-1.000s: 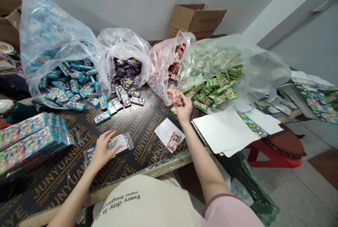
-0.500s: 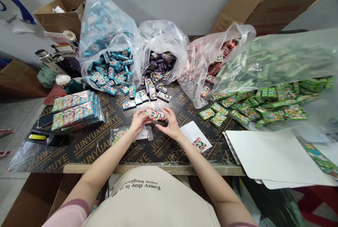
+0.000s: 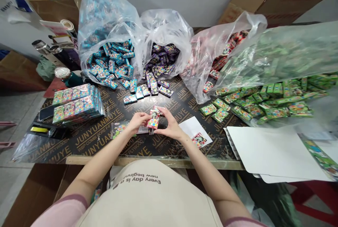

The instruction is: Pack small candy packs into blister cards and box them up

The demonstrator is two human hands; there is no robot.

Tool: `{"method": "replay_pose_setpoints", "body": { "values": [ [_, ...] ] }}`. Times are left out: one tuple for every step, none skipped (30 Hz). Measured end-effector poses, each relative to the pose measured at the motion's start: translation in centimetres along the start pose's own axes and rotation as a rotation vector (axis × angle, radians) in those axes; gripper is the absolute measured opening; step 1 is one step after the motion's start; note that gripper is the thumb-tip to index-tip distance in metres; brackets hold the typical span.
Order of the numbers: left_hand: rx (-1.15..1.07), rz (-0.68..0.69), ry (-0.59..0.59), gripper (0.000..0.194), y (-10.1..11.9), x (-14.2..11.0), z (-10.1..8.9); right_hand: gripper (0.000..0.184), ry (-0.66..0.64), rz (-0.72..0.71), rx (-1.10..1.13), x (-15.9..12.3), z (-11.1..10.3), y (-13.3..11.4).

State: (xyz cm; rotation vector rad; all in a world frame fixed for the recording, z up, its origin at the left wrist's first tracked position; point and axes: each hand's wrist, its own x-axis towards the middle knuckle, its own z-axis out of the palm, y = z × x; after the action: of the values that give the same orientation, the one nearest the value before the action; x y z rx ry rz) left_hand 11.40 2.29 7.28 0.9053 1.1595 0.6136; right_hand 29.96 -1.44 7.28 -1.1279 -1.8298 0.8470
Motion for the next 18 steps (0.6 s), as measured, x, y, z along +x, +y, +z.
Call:
{"method": "replay_pose_setpoints", "body": {
  "values": [
    [0.014,0.016,-0.001,0.041,-0.1,0.0,-0.2,0.079,-0.001,-0.035,-0.066,-0.1,0.1,-0.1],
    [0.055,0.047,-0.009,0.043,-0.3,-0.1,-0.5,0.076,0.015,-0.053,-0.126,-0.3,0.2,-0.2],
    [0.132,0.103,-0.01,0.045,-0.4,-0.3,-1.0,0.072,0.043,-0.055,-0.182,-0.5,0.2,-0.1],
    [0.248,0.184,-0.006,0.047,-0.6,-0.6,-1.6,0.07,0.074,-0.043,-0.236,-0.7,0.2,0.2],
    [0.403,0.282,0.007,0.052,-0.8,-1.0,-2.4,0.068,0.097,-0.025,-0.287,-1.0,0.2,0.5],
    [0.586,0.38,0.022,0.06,-1.0,-1.4,-3.2,0.067,0.106,-0.006,-0.336,-1.3,0.2,0.9],
    [0.78,0.461,0.031,0.073,-1.4,-1.8,-4.0,0.065,0.104,0.009,-0.38,-1.7,0.3,1.4],
    [0.961,0.514,0.028,0.088,-1.9,-2.1,-4.7,0.063,0.093,0.02,-0.416,-2.0,0.6,1.8],
    [1.109,0.539,0.01,0.1,-2.4,-2.4,-5.3,0.062,0.081,0.027,-0.437,-2.4,1.0,2.2],
    [1.213,0.547,-0.012,0.105,-3.0,-2.7,-5.8,0.062,0.061,0.028,-0.439,-2.7,1.5,2.6],
    [1.274,0.551,-0.033,0.106,-3.6,-2.8,-6.1,0.062,0.036,0.026,-0.422,-3.0,2.1,2.9],
    [1.302,0.559,-0.052,0.105,-4.1,-2.9,-6.3,0.062,0.01,0.022,-0.389,-3.2,2.7,3.1],
    [1.305,0.572,-0.065,0.105,-4.6,-2.9,-6.4,0.063,-0.014,0.016,-0.347,-3.4,3.3,3.3],
    [1.295,0.584,-0.069,0.105,-4.9,-2.9,-6.5,0.063,-0.032,0.007,-0.304,-3.5,3.7,3.5],
    [1.281,0.592,-0.063,0.106,-5.0,-2.9,-6.5,0.063,-0.04,-0.005,-0.266,-3.5,4.0,3.6],
    [1.267,0.593,-0.049,0.106,-5.1,-2.8,-6.5,0.064,-0.044,-0.015,-0.236,-3.6,4.1,3.8],
    [1.258,0.593,-0.038,0.107,-5.1,-2.8,-6.6,0.066,-0.049,-0.022,-0.211,-3.7,4.0,4.0],
    [1.252,0.593,-0.032,0.107,-5.1,-2.8,-6.6,0.068,-0.061,-0.024,-0.186,-3.8,3.8,4.1]
  ]
}}
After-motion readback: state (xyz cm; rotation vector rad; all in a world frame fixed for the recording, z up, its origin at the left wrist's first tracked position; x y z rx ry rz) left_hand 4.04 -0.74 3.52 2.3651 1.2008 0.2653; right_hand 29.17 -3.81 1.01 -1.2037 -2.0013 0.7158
